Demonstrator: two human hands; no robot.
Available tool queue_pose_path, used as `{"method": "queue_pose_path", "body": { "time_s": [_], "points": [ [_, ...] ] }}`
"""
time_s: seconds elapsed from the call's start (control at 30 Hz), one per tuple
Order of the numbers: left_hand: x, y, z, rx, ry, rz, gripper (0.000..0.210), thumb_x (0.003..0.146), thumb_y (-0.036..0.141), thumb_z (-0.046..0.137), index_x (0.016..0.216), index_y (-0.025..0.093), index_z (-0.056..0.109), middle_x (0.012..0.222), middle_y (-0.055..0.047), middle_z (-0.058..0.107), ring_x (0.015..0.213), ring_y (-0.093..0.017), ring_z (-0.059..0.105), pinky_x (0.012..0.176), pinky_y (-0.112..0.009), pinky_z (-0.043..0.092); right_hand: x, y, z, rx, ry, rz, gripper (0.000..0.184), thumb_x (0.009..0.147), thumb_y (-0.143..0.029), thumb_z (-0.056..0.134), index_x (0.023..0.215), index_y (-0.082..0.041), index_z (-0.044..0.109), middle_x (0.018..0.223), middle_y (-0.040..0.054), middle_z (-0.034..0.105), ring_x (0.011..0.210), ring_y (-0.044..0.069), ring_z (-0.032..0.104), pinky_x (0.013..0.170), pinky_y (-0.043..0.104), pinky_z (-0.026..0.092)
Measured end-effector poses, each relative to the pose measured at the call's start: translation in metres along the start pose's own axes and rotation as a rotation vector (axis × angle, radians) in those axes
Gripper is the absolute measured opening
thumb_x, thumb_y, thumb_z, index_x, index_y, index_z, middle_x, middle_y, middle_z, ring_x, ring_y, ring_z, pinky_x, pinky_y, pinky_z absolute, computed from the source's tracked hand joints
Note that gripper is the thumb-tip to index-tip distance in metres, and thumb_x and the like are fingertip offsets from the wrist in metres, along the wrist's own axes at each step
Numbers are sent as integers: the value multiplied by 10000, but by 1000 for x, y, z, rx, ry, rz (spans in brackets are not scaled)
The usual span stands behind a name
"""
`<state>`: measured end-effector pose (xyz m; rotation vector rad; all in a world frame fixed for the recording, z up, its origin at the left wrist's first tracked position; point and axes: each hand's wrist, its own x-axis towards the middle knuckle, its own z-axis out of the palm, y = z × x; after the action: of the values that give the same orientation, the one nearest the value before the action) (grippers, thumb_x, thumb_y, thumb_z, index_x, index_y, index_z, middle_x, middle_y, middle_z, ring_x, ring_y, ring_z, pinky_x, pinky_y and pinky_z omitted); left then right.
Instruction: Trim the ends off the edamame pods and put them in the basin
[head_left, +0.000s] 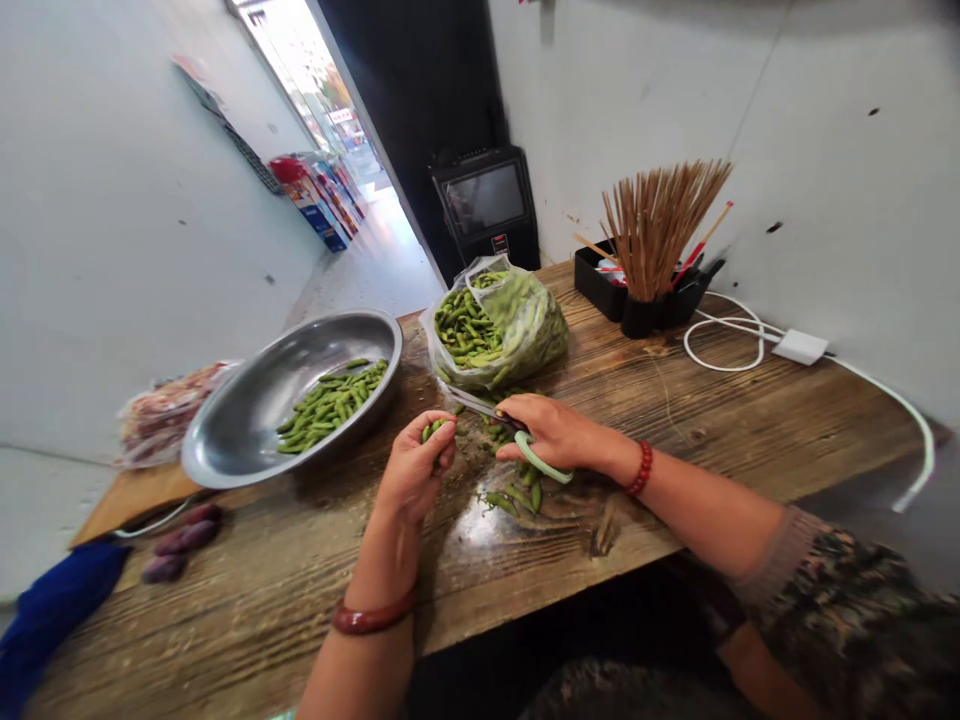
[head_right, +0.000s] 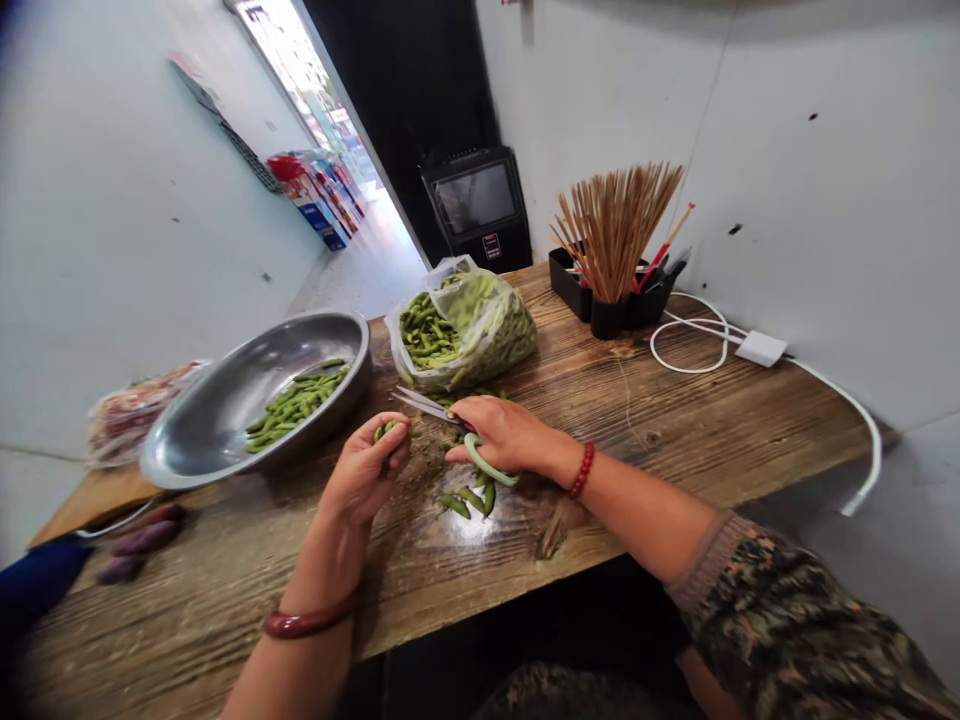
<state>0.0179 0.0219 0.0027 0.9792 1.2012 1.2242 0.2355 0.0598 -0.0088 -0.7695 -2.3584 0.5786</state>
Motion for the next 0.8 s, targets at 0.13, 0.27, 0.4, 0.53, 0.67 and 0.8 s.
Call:
{"method": "queue_pose_path", "body": {
  "time_s": [0.13,0.27,0.4,0.53,0.67,0.8],
  "points": [
    [-1,3,2,-135,22,-30,296,665,294,794,845,170,593,624,44,562,420,-22,377,378,-132,207,-1,1,2,-9,48,-45,441,741,-431,768,1001,-156,542,910,63,585,817,196,518,740,304,426],
    [-2,4,5,-193,-1,-17,292,680,286,781,847,171,571,677,29,593,425,-19,390,369,-127,207,-4,0,5,-37,0,-92,506,748,-482,748,1068,-156,530,936,74,577,845,213,506,763,327,429],
    [-5,2,9,-193,-30,-22,300,684,288,779,857,173,563,681,26,604,426,-20,405,376,-126,213,-4,-3,5,-57,-31,-102,518,755,-485,742,1083,-149,524,940,75,569,843,213,495,757,323,423],
    [-7,0,13,-165,-48,-37,289,689,284,777,840,167,561,694,13,626,425,-17,403,383,-128,208,-4,-5,4,-68,-28,-102,516,767,-484,731,1089,-138,522,946,84,573,849,216,497,764,327,425],
    [-8,-2,16,-133,-47,-31,281,677,272,785,803,162,560,688,10,641,426,-15,400,407,-133,245,-4,-5,4,-83,-17,-100,496,774,-478,727,1081,-145,524,952,86,576,855,222,502,761,329,427],
    [-8,-3,15,-94,-45,36,239,696,264,772,783,155,577,690,-1,657,436,-20,407,427,-141,275,-5,-4,5,-87,-22,-97,466,788,-467,717,1072,-148,530,950,85,587,856,219,513,755,326,429]
  ]
}}
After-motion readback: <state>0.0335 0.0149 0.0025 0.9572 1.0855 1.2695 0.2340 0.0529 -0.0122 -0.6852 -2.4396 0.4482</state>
